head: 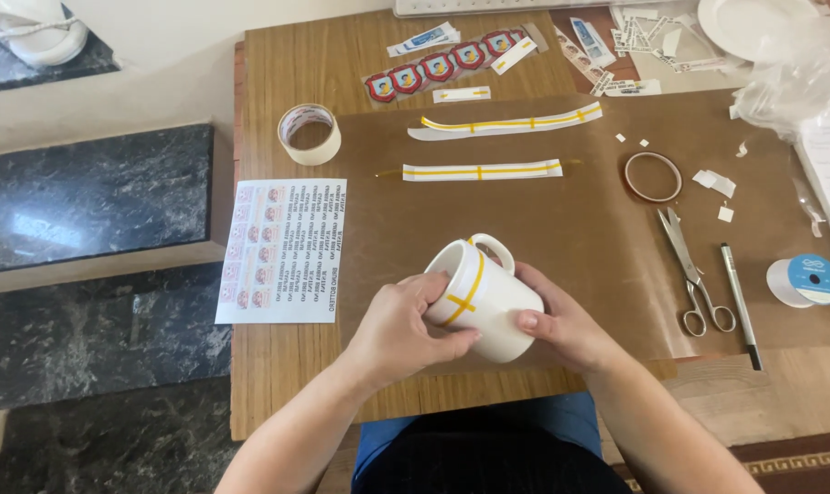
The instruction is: Apply yellow adhesive strips to a white ceramic mug
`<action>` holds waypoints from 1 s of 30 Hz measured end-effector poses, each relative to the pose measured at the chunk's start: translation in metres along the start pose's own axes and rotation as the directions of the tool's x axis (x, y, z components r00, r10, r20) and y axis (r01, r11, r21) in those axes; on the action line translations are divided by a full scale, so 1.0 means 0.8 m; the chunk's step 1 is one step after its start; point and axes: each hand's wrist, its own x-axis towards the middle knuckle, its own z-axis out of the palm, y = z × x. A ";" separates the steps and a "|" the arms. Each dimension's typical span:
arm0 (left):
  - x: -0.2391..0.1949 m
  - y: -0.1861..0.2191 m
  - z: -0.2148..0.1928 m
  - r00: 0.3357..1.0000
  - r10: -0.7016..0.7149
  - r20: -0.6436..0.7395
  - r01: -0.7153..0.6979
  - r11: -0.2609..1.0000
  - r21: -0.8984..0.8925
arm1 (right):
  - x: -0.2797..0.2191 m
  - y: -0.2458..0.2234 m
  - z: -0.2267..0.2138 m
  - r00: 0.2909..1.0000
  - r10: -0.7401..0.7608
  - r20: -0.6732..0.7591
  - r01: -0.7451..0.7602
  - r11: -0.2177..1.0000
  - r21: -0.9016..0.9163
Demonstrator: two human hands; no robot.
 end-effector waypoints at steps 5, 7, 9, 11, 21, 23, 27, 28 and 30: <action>0.013 0.015 -0.017 0.999 -0.031 -0.036 0.039 0.968 0.249 | 0.013 -0.086 0.001 0.997 0.069 0.020 -0.051 0.876 -0.480; 0.018 0.014 -0.023 0.998 -0.022 -0.054 0.038 0.946 0.321 | 0.030 -0.106 -0.024 0.997 0.039 -0.062 -0.069 0.780 -0.621; 0.021 0.009 -0.028 0.991 -0.084 -0.103 0.116 0.921 0.372 | 0.053 -0.119 -0.066 0.959 -0.154 -0.240 -0.135 0.496 -0.858; 0.019 0.000 -0.036 0.984 -0.147 -0.099 0.174 0.915 0.364 | 0.075 -0.112 -0.111 0.942 -0.220 -0.253 -0.148 0.405 -0.902; 0.000 -0.022 -0.039 0.922 -0.343 -0.181 0.324 0.937 -0.127 | 0.193 -0.064 -0.163 0.941 -0.230 -0.246 -0.269 -0.075 -0.960; 0.003 -0.018 -0.042 0.927 -0.326 -0.185 0.294 0.938 -0.181 | 0.192 -0.056 -0.159 0.945 -0.227 -0.234 -0.263 -0.107 -0.959; 0.004 -0.020 -0.045 0.936 -0.284 -0.207 0.216 0.929 -0.299 | 0.188 -0.049 -0.147 0.941 -0.271 -0.202 -0.230 -0.078 -0.970; 0.006 -0.018 -0.045 0.936 -0.286 -0.207 0.217 0.928 -0.302 | 0.193 -0.048 -0.151 0.942 -0.269 -0.201 -0.230 -0.081 -0.970; 0.011 -0.014 -0.044 0.942 -0.273 -0.195 0.186 0.908 -0.375 | 0.200 -0.046 -0.159 0.942 -0.194 -0.275 -0.265 0.079 -0.961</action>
